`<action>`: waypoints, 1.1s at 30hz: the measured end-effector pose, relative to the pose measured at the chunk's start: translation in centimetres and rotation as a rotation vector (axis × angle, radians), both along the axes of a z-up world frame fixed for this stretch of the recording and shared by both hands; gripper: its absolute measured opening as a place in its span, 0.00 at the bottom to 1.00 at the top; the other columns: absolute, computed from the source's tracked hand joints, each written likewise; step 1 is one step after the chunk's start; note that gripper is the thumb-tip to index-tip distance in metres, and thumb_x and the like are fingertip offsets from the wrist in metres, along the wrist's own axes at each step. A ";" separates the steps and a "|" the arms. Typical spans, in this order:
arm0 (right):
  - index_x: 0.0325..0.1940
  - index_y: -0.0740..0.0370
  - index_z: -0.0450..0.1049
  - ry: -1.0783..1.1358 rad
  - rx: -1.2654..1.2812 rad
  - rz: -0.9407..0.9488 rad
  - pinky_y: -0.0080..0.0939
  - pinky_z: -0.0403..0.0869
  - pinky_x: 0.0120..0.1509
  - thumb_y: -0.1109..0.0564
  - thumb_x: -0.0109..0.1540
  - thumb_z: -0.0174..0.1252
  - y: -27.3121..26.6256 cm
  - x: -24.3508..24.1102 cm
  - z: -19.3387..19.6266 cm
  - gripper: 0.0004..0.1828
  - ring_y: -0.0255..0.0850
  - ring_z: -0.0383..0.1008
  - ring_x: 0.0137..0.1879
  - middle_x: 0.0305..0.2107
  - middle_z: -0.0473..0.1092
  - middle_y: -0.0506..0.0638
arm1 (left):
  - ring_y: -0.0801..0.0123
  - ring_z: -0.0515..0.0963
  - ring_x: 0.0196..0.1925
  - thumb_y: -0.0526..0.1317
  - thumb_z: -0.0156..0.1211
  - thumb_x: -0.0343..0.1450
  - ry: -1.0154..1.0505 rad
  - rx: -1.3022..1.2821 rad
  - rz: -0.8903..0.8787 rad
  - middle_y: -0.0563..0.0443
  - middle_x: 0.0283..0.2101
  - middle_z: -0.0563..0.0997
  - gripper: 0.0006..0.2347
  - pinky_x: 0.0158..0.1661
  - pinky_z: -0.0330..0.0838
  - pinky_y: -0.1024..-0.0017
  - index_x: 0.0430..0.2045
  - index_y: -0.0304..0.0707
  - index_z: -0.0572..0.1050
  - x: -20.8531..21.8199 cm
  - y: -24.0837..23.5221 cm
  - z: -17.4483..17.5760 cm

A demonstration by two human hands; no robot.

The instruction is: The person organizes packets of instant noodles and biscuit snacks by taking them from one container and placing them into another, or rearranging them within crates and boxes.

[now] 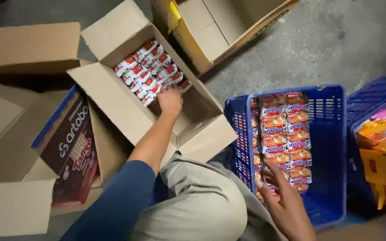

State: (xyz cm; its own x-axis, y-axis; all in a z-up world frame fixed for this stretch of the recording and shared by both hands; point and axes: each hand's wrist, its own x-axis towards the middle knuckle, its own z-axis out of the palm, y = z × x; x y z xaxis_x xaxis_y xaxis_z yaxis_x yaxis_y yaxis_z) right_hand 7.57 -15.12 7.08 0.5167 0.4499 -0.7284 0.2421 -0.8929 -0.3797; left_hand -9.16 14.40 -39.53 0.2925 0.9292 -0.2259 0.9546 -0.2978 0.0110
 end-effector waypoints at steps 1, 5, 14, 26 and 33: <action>0.83 0.39 0.65 -0.003 -0.019 0.002 0.46 0.81 0.69 0.46 0.64 0.59 -0.2 0.1 0.0 0.40 0.37 0.79 0.74 0.72 0.76 0.44 | 0.50 0.83 0.48 0.46 0.63 0.72 0.051 0.065 -0.004 0.47 0.46 0.85 0.16 0.41 0.76 0.54 0.54 0.46 0.79 0.6 -0.2 -0.7; 0.83 0.39 0.64 -0.059 0.092 0.118 0.43 0.76 0.71 0.47 0.65 0.58 -2.1 1.3 -1.7 0.39 0.38 0.81 0.71 0.67 0.79 0.49 | 0.50 0.83 0.42 0.44 0.54 0.76 0.093 0.157 -0.105 0.45 0.44 0.83 0.10 0.33 0.76 0.54 0.46 0.53 0.83 0.1 -0.4 -2.0; 0.83 0.39 0.65 0.004 0.021 -0.017 0.48 0.73 0.76 0.42 0.65 0.58 -0.3 0.1 1.0 0.40 0.39 0.72 0.80 0.73 0.74 0.47 | 0.41 0.78 0.55 0.57 0.71 0.71 -0.159 -0.269 0.025 0.38 0.59 0.76 0.23 0.45 0.82 0.43 0.47 0.34 0.84 -2.5 1.0 13.2; 0.80 0.58 0.67 -0.140 0.333 0.206 0.75 0.75 0.68 0.45 0.71 0.60 -1.7 0.2 -0.4 0.35 0.73 0.78 0.66 0.58 0.77 0.74 | 0.54 0.89 0.50 0.49 0.70 0.70 -0.932 -0.495 0.033 0.49 0.41 0.90 0.16 0.55 0.80 0.59 0.51 0.59 0.76 -3.6 -2.3 37.9; 0.72 0.61 0.71 -0.285 0.690 0.152 0.70 0.79 0.66 0.47 0.67 0.69 -1.6 -1.6 0.8 0.32 0.74 0.77 0.64 0.59 0.74 0.72 | 0.49 0.87 0.55 0.58 0.75 0.71 -1.023 -0.535 -0.167 0.47 0.48 0.89 0.19 0.56 0.78 0.56 0.51 0.59 0.76 1.3 -5.6 43.4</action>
